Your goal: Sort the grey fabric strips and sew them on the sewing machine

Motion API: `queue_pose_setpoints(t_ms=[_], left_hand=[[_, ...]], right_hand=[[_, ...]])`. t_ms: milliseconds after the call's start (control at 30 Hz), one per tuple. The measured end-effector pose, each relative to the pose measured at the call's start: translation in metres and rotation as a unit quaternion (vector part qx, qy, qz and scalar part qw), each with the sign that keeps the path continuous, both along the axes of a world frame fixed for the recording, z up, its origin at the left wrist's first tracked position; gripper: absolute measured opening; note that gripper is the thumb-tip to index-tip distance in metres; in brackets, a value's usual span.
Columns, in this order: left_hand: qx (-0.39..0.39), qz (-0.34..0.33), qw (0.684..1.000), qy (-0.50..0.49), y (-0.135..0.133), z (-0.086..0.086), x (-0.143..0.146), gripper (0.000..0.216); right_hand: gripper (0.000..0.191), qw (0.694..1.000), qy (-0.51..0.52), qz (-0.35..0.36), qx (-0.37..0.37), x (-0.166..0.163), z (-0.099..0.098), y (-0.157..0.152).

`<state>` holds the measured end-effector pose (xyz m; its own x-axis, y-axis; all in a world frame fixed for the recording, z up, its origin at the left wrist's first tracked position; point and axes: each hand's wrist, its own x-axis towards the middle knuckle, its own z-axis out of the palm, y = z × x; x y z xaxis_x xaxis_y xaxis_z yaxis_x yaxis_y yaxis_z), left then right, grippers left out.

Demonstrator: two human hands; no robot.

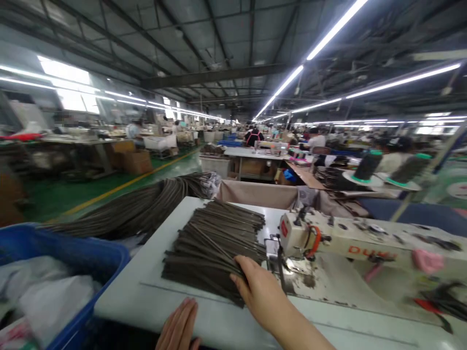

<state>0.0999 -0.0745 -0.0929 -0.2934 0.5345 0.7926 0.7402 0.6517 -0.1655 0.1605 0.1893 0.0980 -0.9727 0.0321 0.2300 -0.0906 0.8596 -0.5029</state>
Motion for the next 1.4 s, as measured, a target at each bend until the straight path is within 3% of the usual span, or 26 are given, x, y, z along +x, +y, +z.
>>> queue_pose_setpoints(t_ms=[167, 300, 433, 533, 633, 733, 833, 900, 967, 1200, 1400], left_hand=[[-0.019, 0.018, 0.982, -0.190, 0.004, 0.036, 0.035, 0.058], [0.026, -0.039, 0.943, -0.329, 0.007, 0.059, 0.042, 0.050], [0.114, -0.092, 0.888, -0.436, 0.014, 0.073, 0.045, 0.040], [0.213, -0.112, 0.822, -0.515, 0.019, 0.084, 0.048, 0.034], [0.336, -0.134, 0.724, -0.588, 0.023, 0.095, 0.046, 0.030], [0.448, -0.149, 0.551, -0.688, 0.028, 0.106, 0.045, 0.033], [0.494, -0.141, 0.393, -0.762, 0.031, 0.112, 0.049, 0.034], [0.505, -0.148, 0.323, -0.787, 0.034, 0.115, 0.054, 0.036], [0.522, -0.158, 0.278, -0.791, 0.037, 0.116, 0.058, 0.039], [0.594, -0.184, 0.205, -0.756, 0.046, 0.121, 0.063, 0.037], [0.622, -0.180, 0.195, -0.737, 0.052, 0.126, 0.065, 0.037]], right_hand=[[0.033, 0.999, 0.012, -0.010, 0.038, -0.021, -0.004, -0.012], [0.035, 0.990, 0.079, -0.016, 0.118, -0.029, -0.014, -0.023], [0.038, 0.959, 0.132, 0.025, 0.248, -0.031, -0.045, -0.039], [0.045, 0.938, 0.139, 0.050, 0.312, -0.029, -0.072, -0.049], [0.047, 0.936, 0.159, 0.047, 0.310, -0.026, -0.087, -0.051], [0.044, 0.938, 0.171, 0.066, 0.294, -0.021, -0.091, -0.047], [0.037, 0.936, 0.166, 0.096, 0.296, -0.017, -0.091, -0.042], [0.033, 0.934, 0.173, 0.101, 0.295, -0.014, -0.091, -0.039], [0.030, 0.934, 0.183, 0.103, 0.289, -0.012, -0.092, -0.037], [0.028, 0.939, 0.202, 0.124, 0.250, -0.005, -0.090, -0.038], [0.028, 0.935, 0.205, 0.143, 0.253, 0.000, -0.086, -0.037]])
